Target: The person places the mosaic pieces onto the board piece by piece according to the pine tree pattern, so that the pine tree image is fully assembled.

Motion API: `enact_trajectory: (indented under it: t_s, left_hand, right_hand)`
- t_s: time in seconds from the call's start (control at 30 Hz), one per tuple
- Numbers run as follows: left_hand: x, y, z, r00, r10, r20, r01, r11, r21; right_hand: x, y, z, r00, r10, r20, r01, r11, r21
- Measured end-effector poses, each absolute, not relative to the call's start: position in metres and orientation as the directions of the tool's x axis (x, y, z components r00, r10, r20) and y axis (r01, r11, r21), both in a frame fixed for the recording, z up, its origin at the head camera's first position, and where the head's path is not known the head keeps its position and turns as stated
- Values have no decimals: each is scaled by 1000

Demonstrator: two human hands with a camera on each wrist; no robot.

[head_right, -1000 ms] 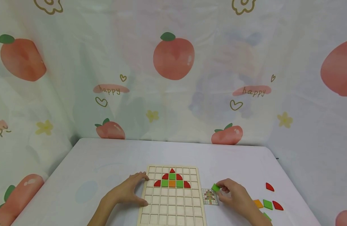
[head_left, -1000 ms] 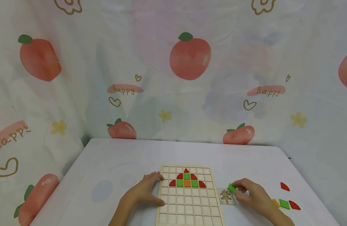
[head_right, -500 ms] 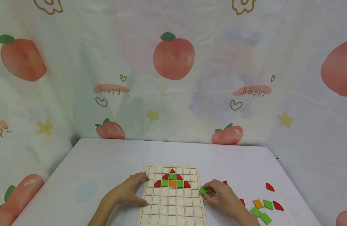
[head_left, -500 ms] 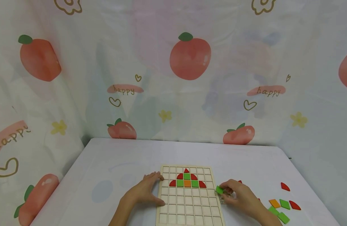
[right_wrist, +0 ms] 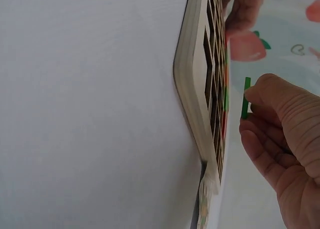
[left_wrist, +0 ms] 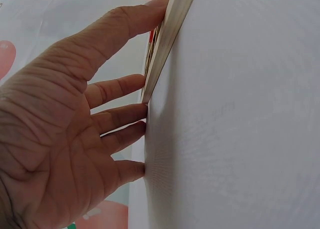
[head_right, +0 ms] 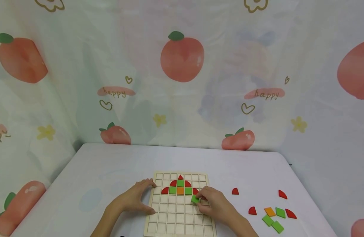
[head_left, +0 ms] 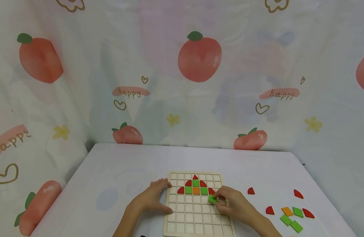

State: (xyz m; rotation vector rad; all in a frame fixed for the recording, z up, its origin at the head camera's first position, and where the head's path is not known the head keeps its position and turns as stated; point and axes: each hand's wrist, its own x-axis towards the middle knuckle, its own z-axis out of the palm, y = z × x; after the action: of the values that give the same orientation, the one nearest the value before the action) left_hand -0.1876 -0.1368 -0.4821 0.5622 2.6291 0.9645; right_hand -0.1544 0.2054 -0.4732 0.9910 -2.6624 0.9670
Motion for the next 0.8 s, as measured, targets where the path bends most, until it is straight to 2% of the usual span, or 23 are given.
enact_trajectory:
  t_s: [0.2,0.53,0.8]
  left_hand:
    - [-188,-138,-483,-885,449,-123,262,699,666]
    - [-190,-138,-483,-881,459,-117,272,693,667]
    - [-189,-137,-483,-884,450,-128,257,695,672]
  right_hand:
    - [-158,187,-474,-721,-604,341,-682,531,-502]
    - [-168,170,-479,-624,-703,341,-774,498,-391]
    - [-172,160,-476,-641,-712,286,-758,532,-376]
